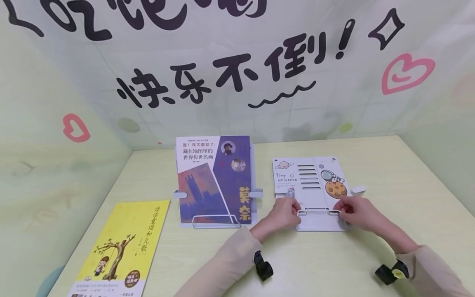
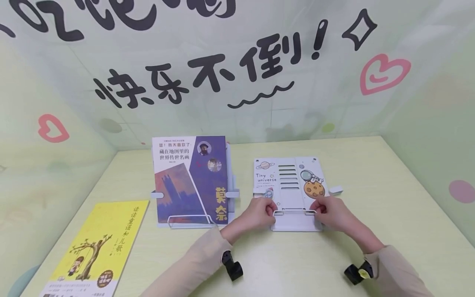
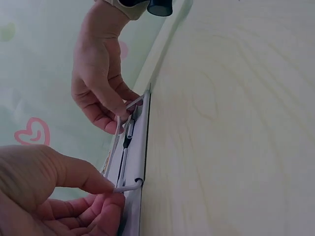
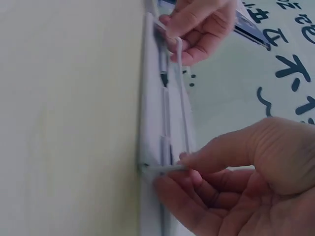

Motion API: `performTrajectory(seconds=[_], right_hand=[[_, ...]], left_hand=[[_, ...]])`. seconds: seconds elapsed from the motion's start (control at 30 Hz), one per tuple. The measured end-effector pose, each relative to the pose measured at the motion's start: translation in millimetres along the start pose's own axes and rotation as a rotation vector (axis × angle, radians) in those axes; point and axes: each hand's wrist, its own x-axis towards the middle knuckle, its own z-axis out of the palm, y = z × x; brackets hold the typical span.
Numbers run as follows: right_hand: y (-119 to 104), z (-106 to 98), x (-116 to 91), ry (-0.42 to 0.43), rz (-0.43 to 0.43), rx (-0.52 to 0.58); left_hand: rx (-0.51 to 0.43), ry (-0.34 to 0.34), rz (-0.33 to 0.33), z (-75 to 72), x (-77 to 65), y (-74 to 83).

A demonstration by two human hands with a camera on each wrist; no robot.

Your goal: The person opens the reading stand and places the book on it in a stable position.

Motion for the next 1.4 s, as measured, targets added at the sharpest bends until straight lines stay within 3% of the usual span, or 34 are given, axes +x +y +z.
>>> performTrajectory(seconds=[0.17,0.4,0.53,0.9,1.17,1.4], right_hand=[[5.7,-3.5,-6.0,0.0,-0.13,0.022],[13.6,-2.8,-12.8,0.097,-0.332,0.036],[15.9,-2.0,-15.9,0.128,-0.406,0.037],[18.9,0.2,-24.4,0.162,-0.489,0.059],[20.2,2.3,-29.3,0.172,-0.546,0.075],[21.5,3.0,-30.8,0.158,-0.579,0.118]], left_hand=[[-0.049,-0.058,0.064,-3.9,-0.6,-3.7],[0.121,-0.015,0.226,-3.4,-6.3,-0.4],[0.205,0.001,0.273,-1.5,-9.3,1.9],[0.381,-0.021,0.373,-1.8,-21.2,8.7],[0.443,0.014,0.467,1.8,-28.0,7.4],[0.477,0.028,0.485,3.1,-34.2,8.2]])
